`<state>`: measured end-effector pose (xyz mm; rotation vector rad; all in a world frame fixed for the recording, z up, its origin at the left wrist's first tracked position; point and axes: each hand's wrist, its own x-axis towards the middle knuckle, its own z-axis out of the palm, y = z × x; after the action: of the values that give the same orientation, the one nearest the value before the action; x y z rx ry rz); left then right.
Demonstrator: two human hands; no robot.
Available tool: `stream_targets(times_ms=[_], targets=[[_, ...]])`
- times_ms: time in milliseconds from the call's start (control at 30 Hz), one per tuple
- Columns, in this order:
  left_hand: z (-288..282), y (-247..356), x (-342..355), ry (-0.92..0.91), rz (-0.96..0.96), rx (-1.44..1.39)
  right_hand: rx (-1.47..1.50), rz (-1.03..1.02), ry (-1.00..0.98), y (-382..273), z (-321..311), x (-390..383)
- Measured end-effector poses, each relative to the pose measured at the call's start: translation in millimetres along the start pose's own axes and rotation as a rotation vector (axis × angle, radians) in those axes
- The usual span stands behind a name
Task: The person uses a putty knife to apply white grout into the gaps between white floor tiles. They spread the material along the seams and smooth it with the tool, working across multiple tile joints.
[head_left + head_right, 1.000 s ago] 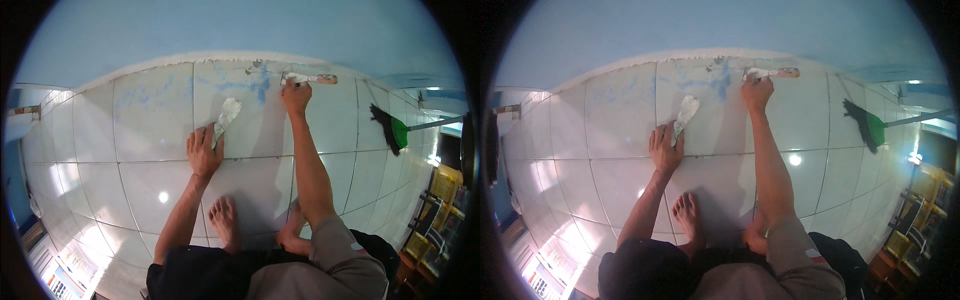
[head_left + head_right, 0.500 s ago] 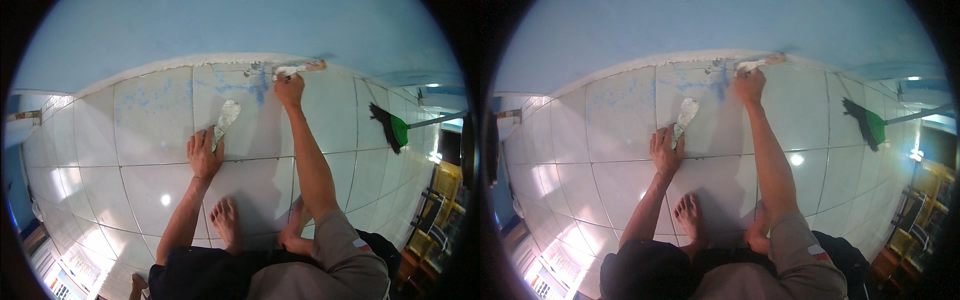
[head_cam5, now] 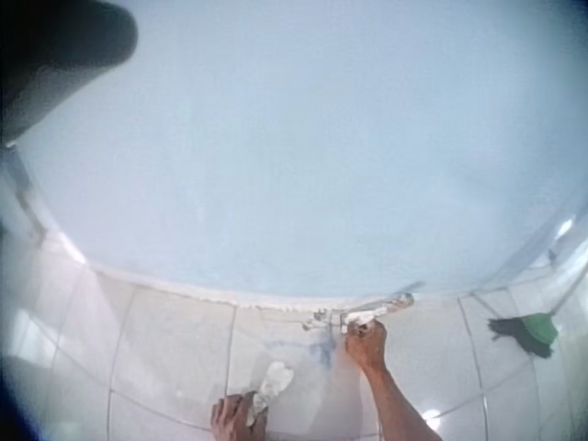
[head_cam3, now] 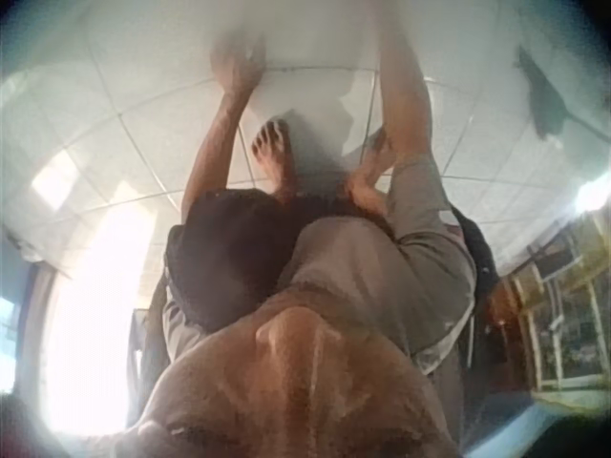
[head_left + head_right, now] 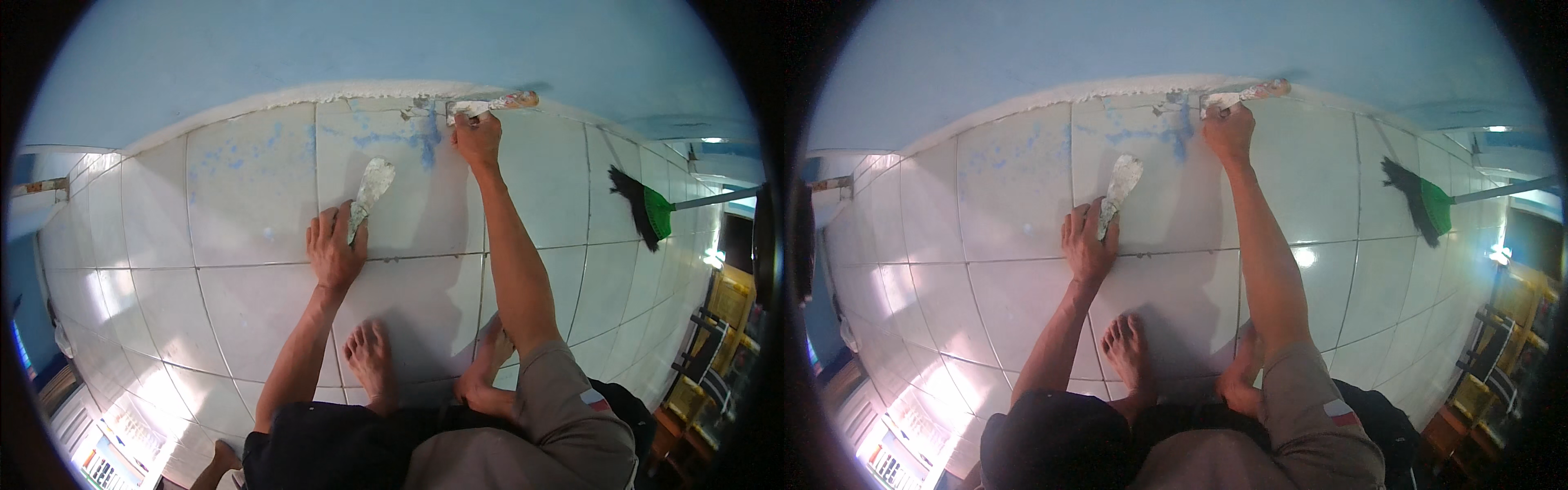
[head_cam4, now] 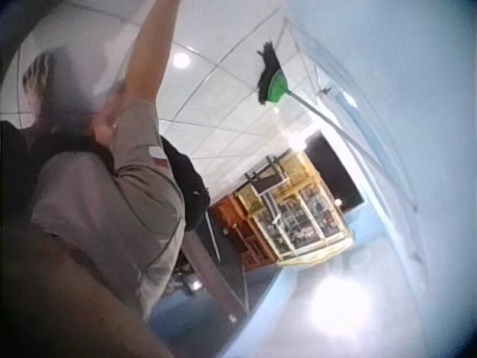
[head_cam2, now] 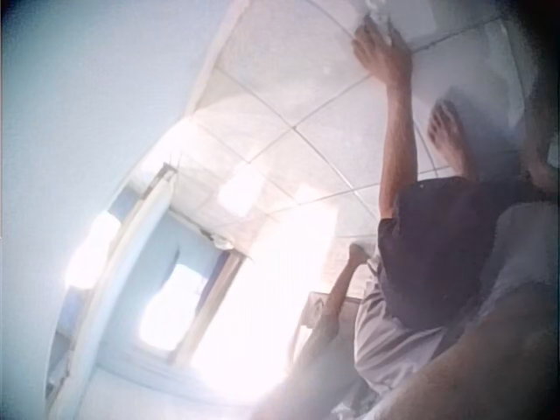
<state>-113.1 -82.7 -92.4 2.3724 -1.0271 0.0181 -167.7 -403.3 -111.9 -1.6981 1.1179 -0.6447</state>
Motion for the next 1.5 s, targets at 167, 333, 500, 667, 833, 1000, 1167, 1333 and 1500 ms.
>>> stream_targets(times_ms=[167, 333, 500, 667, 833, 1000, 1167, 1333, 1500], targets=[[3, 0, -1, 0.001, 0.016, -0.011, -0.226, -0.198, -0.070, 2, 0, 1], [1, 0, -1, 0.010, 0.016, -0.016, -0.092, -0.060, -0.144, -11, 2, -9], [2, 9, 3, -0.007, 0.014, -0.020, -0.121, -0.157, -0.072, 19, -9, 9], [1, 0, -2, 0.006, 0.016, -0.005, -0.092, -0.141, -0.118, -6, 3, -5], [7, -3, -1, 0.073, 0.062, -0.006, -0.158, -0.183, -0.124, 4, 6, 0], [4, 0, -4, 0.052, 0.034, -0.001, -0.016, 0.016, -0.071, 3, -12, -5], [2, 0, -1, 0.017, 0.025, -0.002, -0.291, -0.227, -0.187, 2, -18, 9], [1, 5, 0, 0.000, -0.003, -0.040, -0.059, -0.030, -0.268, 11, -34, -10], [2, -1, 1, 0.011, 0.009, -0.010, -0.234, -0.056, -0.325, -3, -42, 1]])
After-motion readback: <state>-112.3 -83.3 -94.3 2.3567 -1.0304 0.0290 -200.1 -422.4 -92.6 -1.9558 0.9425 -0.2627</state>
